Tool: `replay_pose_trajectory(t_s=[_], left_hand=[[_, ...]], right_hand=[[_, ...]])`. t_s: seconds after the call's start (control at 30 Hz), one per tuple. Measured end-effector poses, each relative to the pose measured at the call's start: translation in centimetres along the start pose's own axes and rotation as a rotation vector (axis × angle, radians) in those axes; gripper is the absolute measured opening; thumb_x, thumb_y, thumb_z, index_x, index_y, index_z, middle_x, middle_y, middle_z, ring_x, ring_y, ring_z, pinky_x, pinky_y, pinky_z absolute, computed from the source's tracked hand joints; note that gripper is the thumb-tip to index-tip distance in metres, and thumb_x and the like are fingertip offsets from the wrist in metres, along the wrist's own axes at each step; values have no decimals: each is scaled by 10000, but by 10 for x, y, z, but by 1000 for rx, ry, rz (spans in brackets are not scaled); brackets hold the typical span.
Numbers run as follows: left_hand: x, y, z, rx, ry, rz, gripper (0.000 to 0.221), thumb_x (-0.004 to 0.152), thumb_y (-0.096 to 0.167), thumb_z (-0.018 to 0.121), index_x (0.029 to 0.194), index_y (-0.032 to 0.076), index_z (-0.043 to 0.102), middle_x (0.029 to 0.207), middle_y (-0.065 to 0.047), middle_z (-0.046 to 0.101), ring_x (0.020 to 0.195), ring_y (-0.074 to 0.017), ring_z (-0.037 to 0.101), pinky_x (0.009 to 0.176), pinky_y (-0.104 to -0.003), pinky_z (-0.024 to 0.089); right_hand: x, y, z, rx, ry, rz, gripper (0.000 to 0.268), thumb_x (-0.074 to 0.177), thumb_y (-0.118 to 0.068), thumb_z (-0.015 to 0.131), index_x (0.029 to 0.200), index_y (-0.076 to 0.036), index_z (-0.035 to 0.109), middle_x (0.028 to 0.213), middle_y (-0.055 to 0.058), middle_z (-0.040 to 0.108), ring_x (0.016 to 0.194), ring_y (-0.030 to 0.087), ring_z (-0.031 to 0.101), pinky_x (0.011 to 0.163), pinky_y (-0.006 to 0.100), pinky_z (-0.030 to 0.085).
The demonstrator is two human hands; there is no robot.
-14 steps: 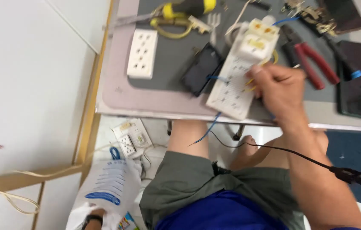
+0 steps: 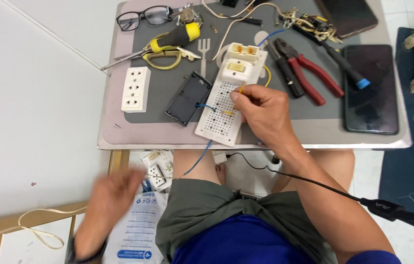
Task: Repairing or assembling an electrical power strip by connecting wires to a terminal block and fitting components into the housing.
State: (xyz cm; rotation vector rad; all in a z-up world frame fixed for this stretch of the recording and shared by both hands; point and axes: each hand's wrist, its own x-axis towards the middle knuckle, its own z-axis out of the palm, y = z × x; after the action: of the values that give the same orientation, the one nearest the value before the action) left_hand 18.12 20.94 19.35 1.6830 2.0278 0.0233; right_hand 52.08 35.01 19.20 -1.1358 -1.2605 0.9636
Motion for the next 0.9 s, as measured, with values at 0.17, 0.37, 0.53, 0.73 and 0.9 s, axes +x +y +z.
replay_pose_trajectory(t_s=[0.17,0.37,0.53,0.73,0.9], left_hand=[[49,181,-52,-651,312,693,226,876,17,680,1100,30,704,1004,-167,725,951,-300,722,778,-379,623],[109,218,-7,-775,-140,754,368,834,-13,601,1200,-3,641,968,-197,697,784,-249,649,612,-372,596],[124,219,33,-942,65,663,214,907,101,636,1104,71,714,589,-104,689,477,-174,660,359,-292,524],[98,212,18,-685,226,822,307,961,165,513,1217,48,636,1197,-112,688,1072,-206,700,939,-330,549],[95,212,19,-738,248,789,223,973,215,496,1148,104,577,878,-48,726,798,-204,694,676,-338,515]], right_hand=[[-6,-12,-6,28,54,-42,93,882,-43,665,843,-55,749,496,72,609,418,91,548,472,211,456],[-7,-2,-10,79,120,-188,138,963,-3,575,1024,31,693,705,162,667,550,190,637,568,310,512],[-3,-32,-12,-131,73,-399,60,902,17,731,907,-34,764,686,113,651,638,226,656,603,329,514],[28,-43,-59,-404,158,-456,159,1118,128,630,990,65,701,876,131,636,791,183,556,738,330,445],[76,-64,-85,-534,84,-414,143,1224,-8,560,1214,43,693,1061,124,625,849,174,655,731,266,490]])
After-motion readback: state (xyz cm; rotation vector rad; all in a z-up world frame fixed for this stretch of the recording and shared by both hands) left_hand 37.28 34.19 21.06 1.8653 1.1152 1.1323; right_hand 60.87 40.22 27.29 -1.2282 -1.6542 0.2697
